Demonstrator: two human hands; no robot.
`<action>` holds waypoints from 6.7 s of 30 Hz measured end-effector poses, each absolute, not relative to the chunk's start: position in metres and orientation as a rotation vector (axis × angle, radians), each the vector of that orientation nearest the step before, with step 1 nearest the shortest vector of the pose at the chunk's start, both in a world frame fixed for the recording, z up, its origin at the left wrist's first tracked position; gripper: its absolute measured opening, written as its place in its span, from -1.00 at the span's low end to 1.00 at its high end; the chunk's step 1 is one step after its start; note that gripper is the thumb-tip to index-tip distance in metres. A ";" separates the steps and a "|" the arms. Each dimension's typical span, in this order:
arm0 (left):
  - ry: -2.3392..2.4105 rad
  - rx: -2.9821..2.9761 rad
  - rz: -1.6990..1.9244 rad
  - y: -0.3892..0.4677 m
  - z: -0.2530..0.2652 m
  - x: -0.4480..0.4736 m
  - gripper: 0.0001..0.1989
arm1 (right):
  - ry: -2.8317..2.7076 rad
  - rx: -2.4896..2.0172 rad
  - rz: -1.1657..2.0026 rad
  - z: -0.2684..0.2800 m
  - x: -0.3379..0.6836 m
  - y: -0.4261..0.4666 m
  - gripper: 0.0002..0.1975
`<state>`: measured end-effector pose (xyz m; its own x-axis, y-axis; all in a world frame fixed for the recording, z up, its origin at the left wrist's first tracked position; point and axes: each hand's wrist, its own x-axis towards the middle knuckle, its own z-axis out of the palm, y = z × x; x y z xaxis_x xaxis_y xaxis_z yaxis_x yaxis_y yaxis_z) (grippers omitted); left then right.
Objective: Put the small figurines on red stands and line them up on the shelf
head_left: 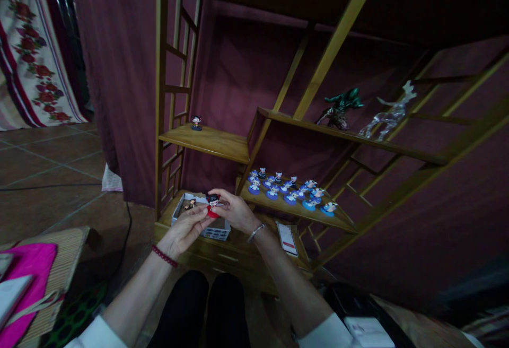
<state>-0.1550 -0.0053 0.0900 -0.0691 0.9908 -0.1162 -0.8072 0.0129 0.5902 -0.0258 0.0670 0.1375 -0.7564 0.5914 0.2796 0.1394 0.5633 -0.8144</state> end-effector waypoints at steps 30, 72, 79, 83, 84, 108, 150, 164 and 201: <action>0.704 0.404 1.576 -0.004 0.108 -0.172 -0.82 | -2.267 -0.592 1.150 0.137 -0.039 0.080 -0.41; 0.750 0.326 1.634 -0.007 0.146 -0.192 -0.79 | -2.254 -0.552 1.007 0.164 -0.067 0.074 -0.44; 0.763 0.338 1.608 -0.007 0.149 -0.172 -0.79 | -2.220 -0.534 1.045 0.170 -0.043 0.071 -0.45; 0.743 0.344 1.582 -0.006 0.145 -0.165 -0.78 | -2.212 -0.537 1.050 0.169 -0.034 0.072 -0.45; 0.743 0.347 1.580 -0.006 0.144 -0.163 -0.78 | -2.213 -0.543 1.045 0.169 -0.032 0.071 -0.45; 0.698 0.210 1.661 -0.015 0.131 -0.205 -0.77 | -2.293 -0.541 1.030 0.164 -0.081 0.071 -0.44; 0.786 0.359 1.518 -0.001 0.134 -0.133 -0.82 | -2.209 -0.620 0.919 0.160 -0.007 0.086 -0.40; 0.803 0.408 1.582 0.000 0.151 -0.148 -0.92 | -2.260 -0.559 0.909 0.187 -0.026 0.074 -0.43; 2.062 2.153 1.206 0.124 0.236 -0.242 -0.68 | -2.242 -0.848 0.385 0.256 -0.115 0.199 -0.43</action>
